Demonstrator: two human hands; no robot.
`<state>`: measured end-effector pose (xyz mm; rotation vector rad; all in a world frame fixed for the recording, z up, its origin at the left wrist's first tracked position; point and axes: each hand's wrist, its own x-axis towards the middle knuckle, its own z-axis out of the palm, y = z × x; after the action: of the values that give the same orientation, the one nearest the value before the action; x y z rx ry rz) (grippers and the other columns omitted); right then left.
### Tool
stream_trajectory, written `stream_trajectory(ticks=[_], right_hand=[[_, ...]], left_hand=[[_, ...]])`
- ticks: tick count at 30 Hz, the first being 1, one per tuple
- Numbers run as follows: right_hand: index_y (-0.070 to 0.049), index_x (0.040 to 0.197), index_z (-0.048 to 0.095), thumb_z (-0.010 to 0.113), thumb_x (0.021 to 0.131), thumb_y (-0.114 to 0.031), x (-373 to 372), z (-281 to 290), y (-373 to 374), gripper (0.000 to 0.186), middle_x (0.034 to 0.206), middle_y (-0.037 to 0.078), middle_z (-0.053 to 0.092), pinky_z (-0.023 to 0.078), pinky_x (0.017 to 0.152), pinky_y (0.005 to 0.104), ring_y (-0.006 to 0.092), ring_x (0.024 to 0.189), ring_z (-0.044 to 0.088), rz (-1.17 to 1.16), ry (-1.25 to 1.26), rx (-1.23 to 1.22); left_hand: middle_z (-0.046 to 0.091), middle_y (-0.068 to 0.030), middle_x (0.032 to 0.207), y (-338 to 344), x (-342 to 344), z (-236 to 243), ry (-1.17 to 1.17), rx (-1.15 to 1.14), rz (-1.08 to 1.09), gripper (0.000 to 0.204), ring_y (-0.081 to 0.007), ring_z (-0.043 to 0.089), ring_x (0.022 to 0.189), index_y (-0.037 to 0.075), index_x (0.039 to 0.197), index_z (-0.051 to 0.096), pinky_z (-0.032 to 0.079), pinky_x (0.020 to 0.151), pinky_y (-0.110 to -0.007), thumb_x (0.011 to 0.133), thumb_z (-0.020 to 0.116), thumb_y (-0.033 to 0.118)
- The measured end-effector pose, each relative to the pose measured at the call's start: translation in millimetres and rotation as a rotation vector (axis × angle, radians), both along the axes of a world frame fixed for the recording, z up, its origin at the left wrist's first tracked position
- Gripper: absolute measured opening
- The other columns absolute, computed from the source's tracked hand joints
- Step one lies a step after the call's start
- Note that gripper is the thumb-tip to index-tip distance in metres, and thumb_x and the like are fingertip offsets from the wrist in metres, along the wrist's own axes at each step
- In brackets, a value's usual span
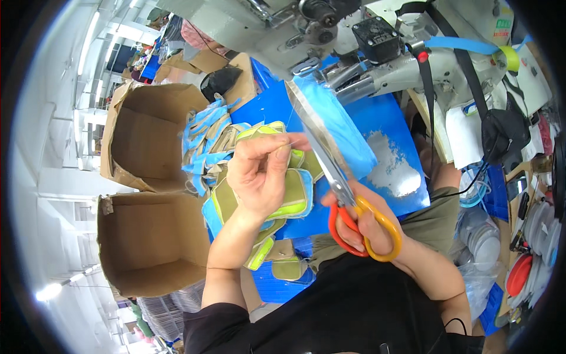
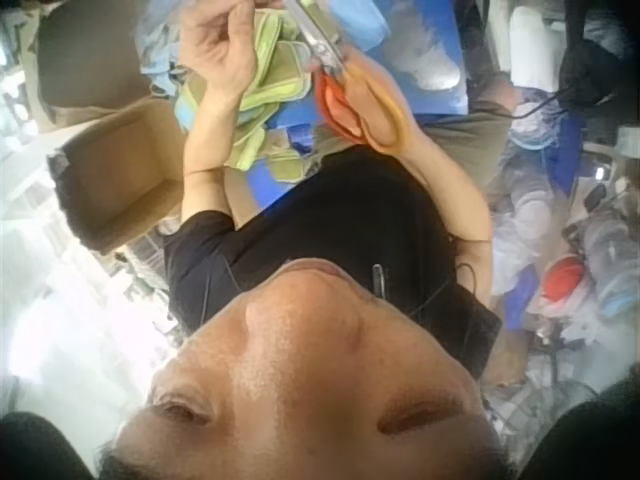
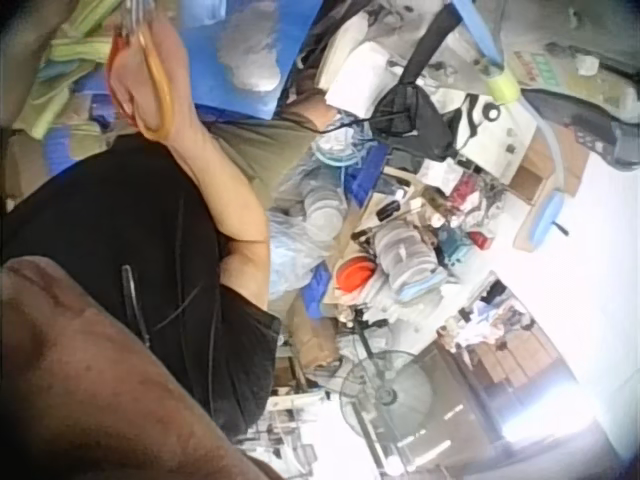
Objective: The person assembles small fabric masks by hand, attaching blue elastic straps to the edges of green mesh pieces. They use a sewing machine to stitch the straps onto the mask bodies and scissors to trim excess thread. The finished masks are stacked on a blue work table.
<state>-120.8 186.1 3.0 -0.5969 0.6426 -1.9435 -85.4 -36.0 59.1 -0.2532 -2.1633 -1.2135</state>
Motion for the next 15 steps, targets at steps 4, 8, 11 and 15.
stream_trajectory(ticks=[4,8,11,15], right_hand=[[-0.005,0.129,0.057,0.082,0.086,-0.017,7,-34,44,0.051,0.066,-0.003,0.052,0.036,0.051,0.0220,0.0045,0.056,0.048,-0.129,0.200,0.254],[-0.007,0.128,0.058,0.091,0.077,-0.019,8,-81,83,0.062,0.070,0.006,0.059,0.048,0.059,0.0276,0.0099,0.061,0.057,-0.344,0.894,0.897],[-0.008,0.131,0.055,0.086,0.082,-0.031,1,-103,76,0.062,0.084,0.014,0.071,0.056,0.065,0.0424,0.0350,0.071,0.070,-0.316,1.110,1.212],[-0.004,0.123,0.058,0.083,0.079,-0.016,-18,-122,52,0.053,0.104,0.018,0.067,0.054,0.081,0.0441,0.0347,0.094,0.068,-0.334,1.375,1.071]], left_hand=[[0.074,-0.0135,0.089,-17,-9,3,0.026,-0.181,0.095,0.015,-0.0213,0.072,0.079,0.001,0.099,0.070,0.055,0.069,-0.030,0.086,0.073,-0.006],[0.071,-0.0098,0.081,-25,-44,4,0.088,-0.359,0.247,0.014,-0.0215,0.068,0.071,0.002,0.089,0.074,0.051,0.064,-0.030,0.078,0.078,-0.005],[0.068,-0.0085,0.081,-33,-69,-6,0.176,-0.339,0.261,0.013,-0.0217,0.067,0.072,0.004,0.089,0.075,0.051,0.063,-0.031,0.078,0.078,-0.002],[0.065,-0.0073,0.082,-39,-88,-20,0.236,-0.306,0.267,0.013,-0.0232,0.065,0.073,0.007,0.089,0.075,0.051,0.063,-0.032,0.078,0.078,0.001]])
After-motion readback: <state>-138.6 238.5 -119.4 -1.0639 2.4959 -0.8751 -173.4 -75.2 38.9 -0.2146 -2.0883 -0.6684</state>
